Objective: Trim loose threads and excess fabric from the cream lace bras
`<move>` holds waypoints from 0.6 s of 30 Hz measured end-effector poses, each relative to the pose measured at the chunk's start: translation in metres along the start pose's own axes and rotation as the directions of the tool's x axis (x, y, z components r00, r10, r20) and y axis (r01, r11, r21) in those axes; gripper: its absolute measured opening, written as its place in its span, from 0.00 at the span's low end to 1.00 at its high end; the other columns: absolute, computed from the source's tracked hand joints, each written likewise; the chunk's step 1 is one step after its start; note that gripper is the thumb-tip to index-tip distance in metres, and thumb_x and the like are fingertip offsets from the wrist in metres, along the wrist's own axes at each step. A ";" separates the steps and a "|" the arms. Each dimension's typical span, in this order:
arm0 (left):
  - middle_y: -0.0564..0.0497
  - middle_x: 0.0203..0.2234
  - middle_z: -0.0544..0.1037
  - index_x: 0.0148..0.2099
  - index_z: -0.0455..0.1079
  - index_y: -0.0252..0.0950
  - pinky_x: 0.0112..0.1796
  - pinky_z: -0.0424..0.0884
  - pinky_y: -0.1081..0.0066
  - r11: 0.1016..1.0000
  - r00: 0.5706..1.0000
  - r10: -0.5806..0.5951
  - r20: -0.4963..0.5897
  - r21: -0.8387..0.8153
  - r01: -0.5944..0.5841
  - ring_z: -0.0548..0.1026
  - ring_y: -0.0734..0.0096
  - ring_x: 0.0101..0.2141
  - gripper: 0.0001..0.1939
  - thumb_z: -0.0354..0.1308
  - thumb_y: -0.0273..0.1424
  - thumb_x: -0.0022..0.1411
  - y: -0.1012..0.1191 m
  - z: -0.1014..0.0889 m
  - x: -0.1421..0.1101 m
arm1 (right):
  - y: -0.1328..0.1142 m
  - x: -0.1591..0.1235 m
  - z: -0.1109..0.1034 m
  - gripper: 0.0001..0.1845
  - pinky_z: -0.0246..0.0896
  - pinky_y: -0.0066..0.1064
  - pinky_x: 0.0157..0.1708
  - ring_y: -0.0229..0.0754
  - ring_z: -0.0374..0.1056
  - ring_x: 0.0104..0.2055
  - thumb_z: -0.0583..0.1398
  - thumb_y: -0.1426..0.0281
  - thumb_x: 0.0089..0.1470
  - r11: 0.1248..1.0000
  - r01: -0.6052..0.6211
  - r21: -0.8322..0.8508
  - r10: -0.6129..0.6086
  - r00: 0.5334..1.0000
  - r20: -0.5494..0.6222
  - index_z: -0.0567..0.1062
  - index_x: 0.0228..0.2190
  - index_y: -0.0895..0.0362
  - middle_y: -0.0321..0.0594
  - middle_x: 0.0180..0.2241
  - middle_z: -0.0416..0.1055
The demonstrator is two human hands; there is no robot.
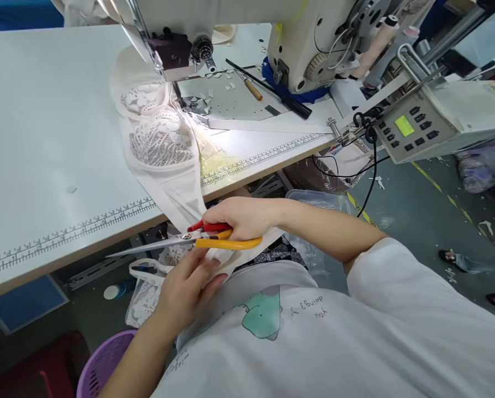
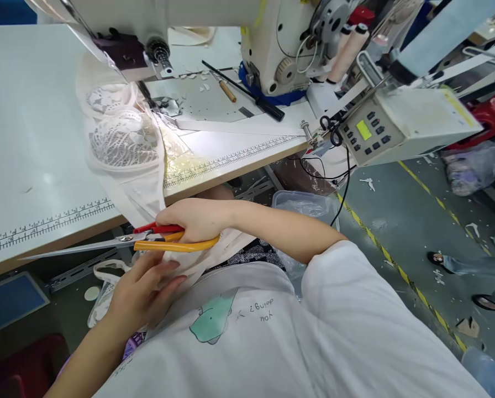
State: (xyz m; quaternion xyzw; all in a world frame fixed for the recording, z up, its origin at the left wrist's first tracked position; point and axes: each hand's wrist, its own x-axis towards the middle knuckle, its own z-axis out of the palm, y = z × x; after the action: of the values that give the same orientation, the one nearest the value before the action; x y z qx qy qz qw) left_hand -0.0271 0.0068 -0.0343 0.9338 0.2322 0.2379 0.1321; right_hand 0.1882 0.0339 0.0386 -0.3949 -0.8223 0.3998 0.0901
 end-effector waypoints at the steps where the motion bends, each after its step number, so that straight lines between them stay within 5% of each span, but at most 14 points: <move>1: 0.45 0.36 0.71 0.41 0.66 0.38 0.27 0.70 0.71 1.000 0.999 -0.021 0.038 0.023 0.020 0.73 0.64 0.32 0.07 0.52 0.33 0.61 0.000 0.002 0.002 | 0.001 0.000 0.000 0.13 0.44 0.26 0.24 0.34 0.51 0.24 0.57 0.73 0.49 1.000 0.003 -0.014 -0.003 1.000 -0.003 0.55 0.22 0.56 0.31 0.23 0.56; 6: 0.49 0.21 0.66 0.29 0.73 0.35 0.25 0.67 0.65 0.991 0.957 -0.118 0.265 0.086 0.098 0.70 0.60 0.26 0.15 0.48 0.35 0.60 0.002 0.012 0.010 | 0.010 0.003 0.004 0.15 0.42 0.27 0.23 0.34 0.51 0.24 0.57 0.76 0.47 0.995 0.019 -0.096 -0.021 1.000 -0.012 0.54 0.21 0.56 0.31 0.22 0.56; 9: 0.50 0.22 0.66 0.26 0.72 0.36 0.26 0.67 0.68 0.995 0.934 -0.099 0.344 0.024 0.096 0.69 0.64 0.26 0.16 0.47 0.33 0.60 0.004 0.007 0.012 | 0.015 0.003 0.004 0.15 0.42 0.27 0.23 0.34 0.51 0.24 0.57 0.78 0.46 0.994 0.033 -0.102 -0.034 0.999 -0.002 0.53 0.21 0.56 0.32 0.22 0.57; 13: 0.48 0.34 0.71 0.31 0.70 0.39 0.35 0.70 0.70 0.921 0.959 -0.066 0.274 -0.354 0.164 0.72 0.67 0.36 0.11 0.48 0.28 0.61 0.001 -0.013 0.012 | 0.018 -0.001 0.001 0.15 0.42 0.27 0.23 0.34 0.51 0.23 0.56 0.78 0.46 0.992 0.071 -0.101 -0.073 0.997 -0.017 0.53 0.21 0.56 0.31 0.21 0.56; 18: 0.50 0.33 0.76 0.30 0.67 0.39 0.35 0.71 0.70 0.740 0.918 -0.349 0.190 -0.544 0.395 0.74 0.67 0.35 0.07 0.51 0.30 0.60 -0.005 -0.023 0.011 | 0.021 -0.006 -0.005 0.13 0.46 0.26 0.24 0.34 0.53 0.25 0.59 0.74 0.45 0.995 0.098 0.035 -0.097 0.995 -0.017 0.56 0.22 0.56 0.31 0.23 0.58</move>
State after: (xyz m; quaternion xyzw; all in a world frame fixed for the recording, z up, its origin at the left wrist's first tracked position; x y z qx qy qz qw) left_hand -0.0317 0.0192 -0.0122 0.7934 0.3264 0.2297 0.4595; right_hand 0.2069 0.0401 0.0279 -0.3557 -0.8326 0.4064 0.1227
